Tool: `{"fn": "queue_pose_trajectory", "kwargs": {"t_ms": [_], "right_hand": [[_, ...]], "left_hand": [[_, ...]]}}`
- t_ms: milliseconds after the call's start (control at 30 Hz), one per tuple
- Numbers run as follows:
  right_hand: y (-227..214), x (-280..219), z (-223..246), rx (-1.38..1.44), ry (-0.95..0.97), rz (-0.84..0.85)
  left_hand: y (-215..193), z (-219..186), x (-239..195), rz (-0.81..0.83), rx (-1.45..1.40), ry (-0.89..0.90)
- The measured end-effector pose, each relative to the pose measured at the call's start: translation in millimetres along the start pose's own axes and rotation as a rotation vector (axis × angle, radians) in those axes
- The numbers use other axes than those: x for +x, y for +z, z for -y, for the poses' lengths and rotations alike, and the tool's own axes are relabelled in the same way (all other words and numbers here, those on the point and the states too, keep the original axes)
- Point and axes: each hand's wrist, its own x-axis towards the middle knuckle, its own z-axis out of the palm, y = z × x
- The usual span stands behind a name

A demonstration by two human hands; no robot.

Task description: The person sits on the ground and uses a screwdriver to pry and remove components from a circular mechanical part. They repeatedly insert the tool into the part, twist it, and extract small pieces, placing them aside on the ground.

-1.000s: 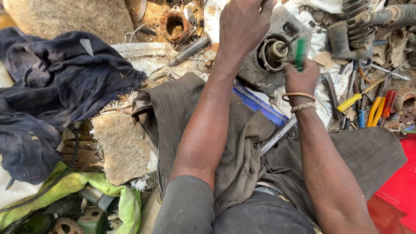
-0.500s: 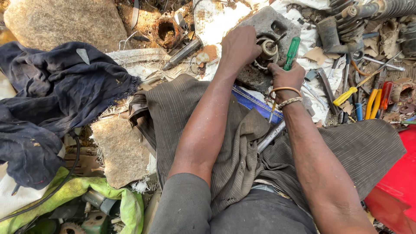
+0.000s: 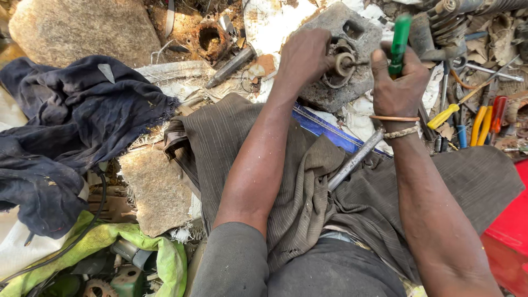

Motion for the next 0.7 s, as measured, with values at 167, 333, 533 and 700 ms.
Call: {"fn": "queue_pose_trajectory", "kwargs": {"t_ms": [167,333,533,700], "right_hand": [[4.8,-17.9,0.0,-0.159,0.179,0.103],[9.6,-59.7,6.2,-0.214,0.075,-0.021],[9.8,-70.5,-7.4,0.167,0.181,-0.038],[-31.3,-43.9,6.5,-0.003,0.155,-0.111]], "left_hand": [[-15.3,-7.3,-7.1,-0.026,-0.116,0.011],[-33.8,-16.5,-14.8,0.073,-0.158,0.021],[-25.0,-20.3,-20.7,0.09,-0.08,0.067],[-12.6,-15.9,-13.5,0.135,-0.191,0.034]]}}
